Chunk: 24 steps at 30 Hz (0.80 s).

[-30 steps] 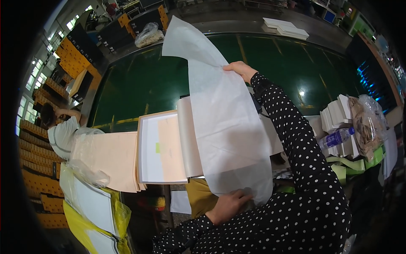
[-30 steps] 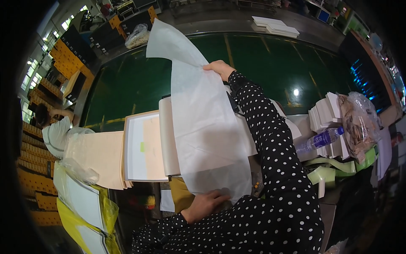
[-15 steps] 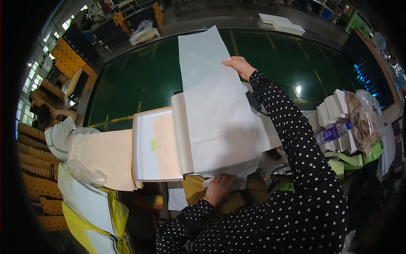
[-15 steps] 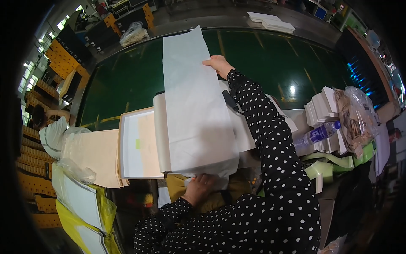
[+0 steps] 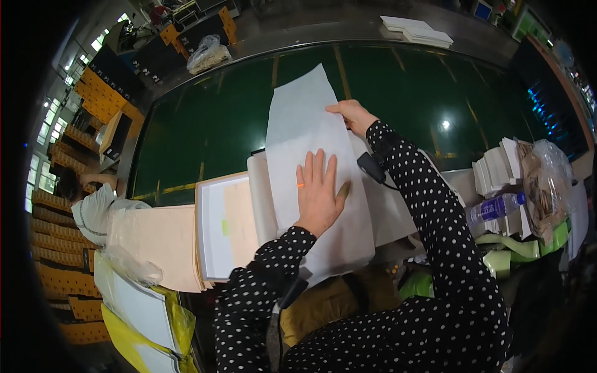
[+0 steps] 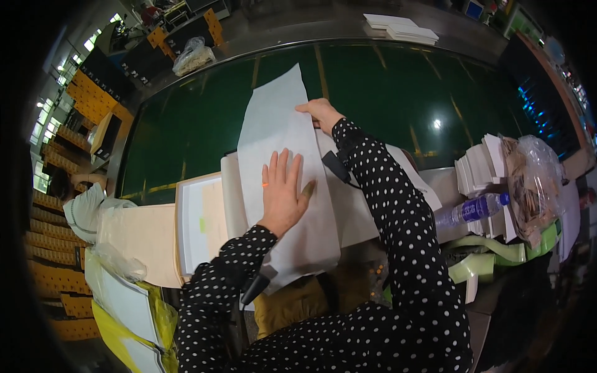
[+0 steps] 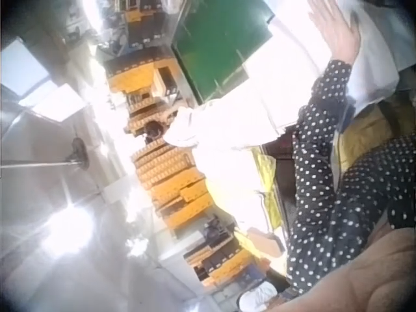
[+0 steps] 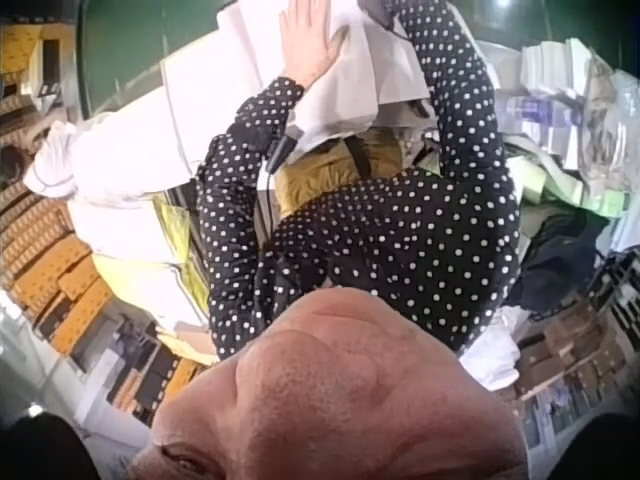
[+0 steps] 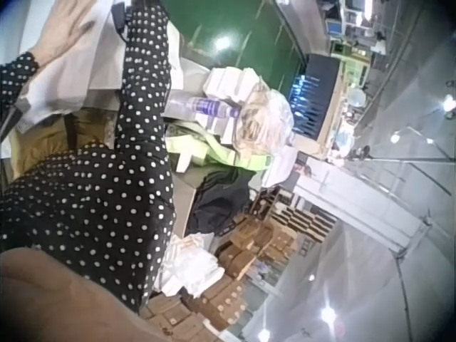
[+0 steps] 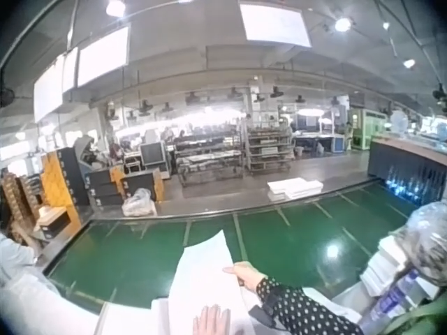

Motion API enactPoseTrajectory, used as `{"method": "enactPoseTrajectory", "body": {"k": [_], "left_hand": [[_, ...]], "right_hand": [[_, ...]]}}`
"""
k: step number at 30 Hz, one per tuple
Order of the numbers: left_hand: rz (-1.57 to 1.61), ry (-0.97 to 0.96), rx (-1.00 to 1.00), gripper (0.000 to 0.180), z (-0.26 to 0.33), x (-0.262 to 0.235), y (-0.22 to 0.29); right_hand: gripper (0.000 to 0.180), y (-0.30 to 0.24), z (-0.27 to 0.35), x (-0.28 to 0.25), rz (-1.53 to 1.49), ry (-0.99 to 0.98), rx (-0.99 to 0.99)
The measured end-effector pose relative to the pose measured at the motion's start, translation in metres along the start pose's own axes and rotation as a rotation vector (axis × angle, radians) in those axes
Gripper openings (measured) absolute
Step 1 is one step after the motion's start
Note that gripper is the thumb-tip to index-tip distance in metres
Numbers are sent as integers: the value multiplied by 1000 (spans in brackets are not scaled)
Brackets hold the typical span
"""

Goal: The recorder prepares a shoe box, wraps a pair of shoes in tissue paper, places them in the box, adds a dust bag and a lid, and then passes the box to a colleague.

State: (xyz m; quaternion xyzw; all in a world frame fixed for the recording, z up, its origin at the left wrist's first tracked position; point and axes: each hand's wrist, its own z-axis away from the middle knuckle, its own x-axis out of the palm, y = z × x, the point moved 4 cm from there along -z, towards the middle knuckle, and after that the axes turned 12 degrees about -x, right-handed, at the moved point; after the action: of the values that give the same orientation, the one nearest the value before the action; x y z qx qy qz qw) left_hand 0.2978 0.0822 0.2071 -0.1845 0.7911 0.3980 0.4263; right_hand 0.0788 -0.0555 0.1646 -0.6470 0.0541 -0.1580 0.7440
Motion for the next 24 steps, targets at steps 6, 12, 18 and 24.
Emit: {"method": "enactPoseTrajectory", "body": {"k": [6, 12, 18, 24], "left_hand": [[-282, -209, -82, 76, 33, 85, -49], [-126, -355, -143, 74, 46, 105, -51], [134, -441, -212, 58, 35, 98, -68], [313, -407, -304, 56, 21, 74, -69]], "right_hand": [[21, 4, 6, -9, 32, -14, 152], [26, 17, -7, -13, 49, -70, 196], [25, 28, -21, -18, 201, -64, 206], [14, 31, -22, -21, 133, -8, 185]]}}
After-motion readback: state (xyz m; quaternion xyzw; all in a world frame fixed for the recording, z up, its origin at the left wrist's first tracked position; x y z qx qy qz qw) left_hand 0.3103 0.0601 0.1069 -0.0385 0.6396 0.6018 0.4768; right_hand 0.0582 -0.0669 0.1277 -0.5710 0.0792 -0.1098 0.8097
